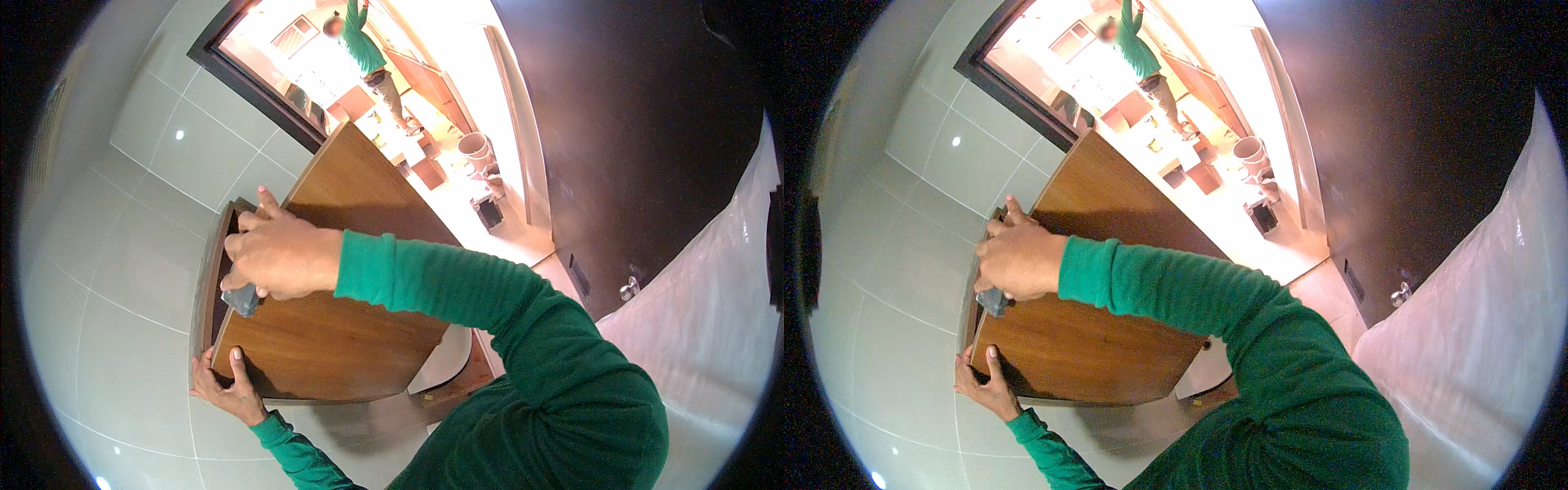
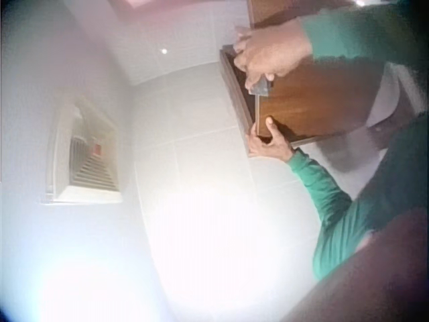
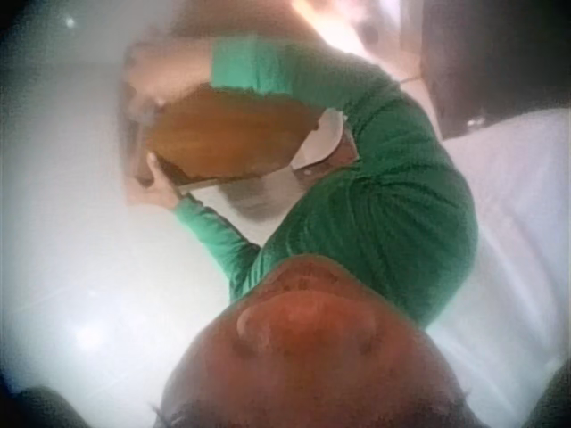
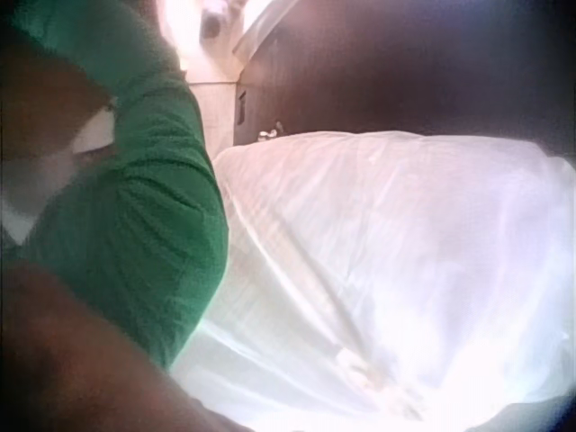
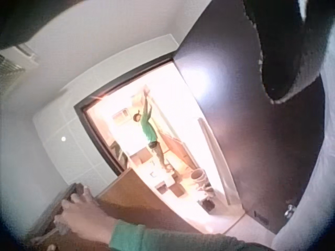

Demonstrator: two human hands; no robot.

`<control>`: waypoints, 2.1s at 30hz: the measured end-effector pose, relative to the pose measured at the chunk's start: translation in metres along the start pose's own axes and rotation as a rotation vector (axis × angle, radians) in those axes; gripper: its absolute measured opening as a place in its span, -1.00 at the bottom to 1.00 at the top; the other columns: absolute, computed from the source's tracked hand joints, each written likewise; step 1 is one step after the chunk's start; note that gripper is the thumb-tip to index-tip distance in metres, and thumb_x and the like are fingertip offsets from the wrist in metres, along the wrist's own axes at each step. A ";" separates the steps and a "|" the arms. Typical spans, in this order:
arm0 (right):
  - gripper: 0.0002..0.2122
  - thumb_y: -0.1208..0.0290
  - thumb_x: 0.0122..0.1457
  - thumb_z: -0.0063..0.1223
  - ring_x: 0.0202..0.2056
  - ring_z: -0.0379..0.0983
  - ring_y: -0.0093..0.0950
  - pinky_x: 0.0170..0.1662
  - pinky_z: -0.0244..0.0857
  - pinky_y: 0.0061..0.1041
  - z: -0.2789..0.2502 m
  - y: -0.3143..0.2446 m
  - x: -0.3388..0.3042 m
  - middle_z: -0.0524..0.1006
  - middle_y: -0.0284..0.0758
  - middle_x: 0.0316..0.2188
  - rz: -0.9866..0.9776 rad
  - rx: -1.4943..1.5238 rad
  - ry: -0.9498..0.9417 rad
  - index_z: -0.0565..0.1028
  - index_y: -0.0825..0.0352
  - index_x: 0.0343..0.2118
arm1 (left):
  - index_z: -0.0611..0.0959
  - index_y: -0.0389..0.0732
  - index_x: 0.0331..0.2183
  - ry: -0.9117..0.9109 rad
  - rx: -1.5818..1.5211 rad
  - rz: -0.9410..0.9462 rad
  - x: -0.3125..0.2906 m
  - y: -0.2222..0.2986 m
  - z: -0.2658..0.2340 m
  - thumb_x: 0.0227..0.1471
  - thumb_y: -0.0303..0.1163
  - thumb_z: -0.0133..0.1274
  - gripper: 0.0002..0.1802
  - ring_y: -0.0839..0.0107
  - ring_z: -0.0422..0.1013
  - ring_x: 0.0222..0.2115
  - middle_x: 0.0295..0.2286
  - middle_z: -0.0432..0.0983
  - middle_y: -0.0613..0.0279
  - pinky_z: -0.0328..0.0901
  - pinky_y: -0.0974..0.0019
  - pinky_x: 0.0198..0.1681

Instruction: The person sands the edges and surfaces of a wooden cabinet using a sanding block. They wipe the cabinet with a cloth to remove dust and continue sanding different sections of the furniture piece.

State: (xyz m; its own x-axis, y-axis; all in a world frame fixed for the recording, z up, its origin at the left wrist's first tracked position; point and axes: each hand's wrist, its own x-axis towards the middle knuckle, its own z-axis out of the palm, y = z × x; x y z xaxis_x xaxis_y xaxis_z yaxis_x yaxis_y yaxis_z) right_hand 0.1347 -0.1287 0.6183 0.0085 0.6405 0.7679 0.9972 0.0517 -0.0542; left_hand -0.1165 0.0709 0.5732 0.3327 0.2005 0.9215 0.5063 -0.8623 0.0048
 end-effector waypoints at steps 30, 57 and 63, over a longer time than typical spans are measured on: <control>-0.60 0.33 0.08 0.33 0.19 0.32 -0.18 0.32 -0.22 0.56 -0.015 0.039 -0.040 0.54 -0.30 -0.05 0.068 0.093 0.150 0.64 -0.17 0.02 | 0.69 -0.26 -0.06 0.014 0.015 0.041 -0.004 -0.004 -0.005 0.10 -0.17 0.34 -0.55 0.07 0.28 0.14 0.01 0.52 -0.03 0.14 -0.02 0.23; -0.57 0.32 0.05 0.35 0.20 0.32 -0.20 0.37 -0.27 0.48 -0.027 0.048 -0.052 0.55 -0.31 -0.04 0.120 0.050 0.109 0.64 -0.20 0.03 | 0.71 -0.09 -0.10 0.013 -0.079 -0.048 -0.008 -0.006 -0.010 0.05 -0.03 0.35 -0.54 0.16 0.29 0.22 -0.03 0.57 0.24 -0.45 -0.27 0.41; -0.51 0.48 0.09 0.31 0.10 0.40 -0.30 0.22 0.21 -0.24 -0.080 0.157 -0.094 0.58 -0.27 0.04 0.300 0.071 0.162 0.61 -0.12 0.10 | 0.72 -0.07 -0.10 0.003 -0.111 -0.043 -0.005 -0.001 -0.007 0.05 -0.04 0.35 -0.56 0.17 0.30 0.21 -0.03 0.57 0.28 -0.46 -0.30 0.40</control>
State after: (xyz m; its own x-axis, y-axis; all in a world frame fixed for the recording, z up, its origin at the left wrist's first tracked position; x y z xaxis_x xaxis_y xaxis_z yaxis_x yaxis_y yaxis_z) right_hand 0.2966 -0.2425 0.5885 0.3176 0.5060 0.8019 0.9409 -0.0636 -0.3325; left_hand -0.1241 0.0681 0.5710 0.3100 0.2372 0.9207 0.4291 -0.8990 0.0871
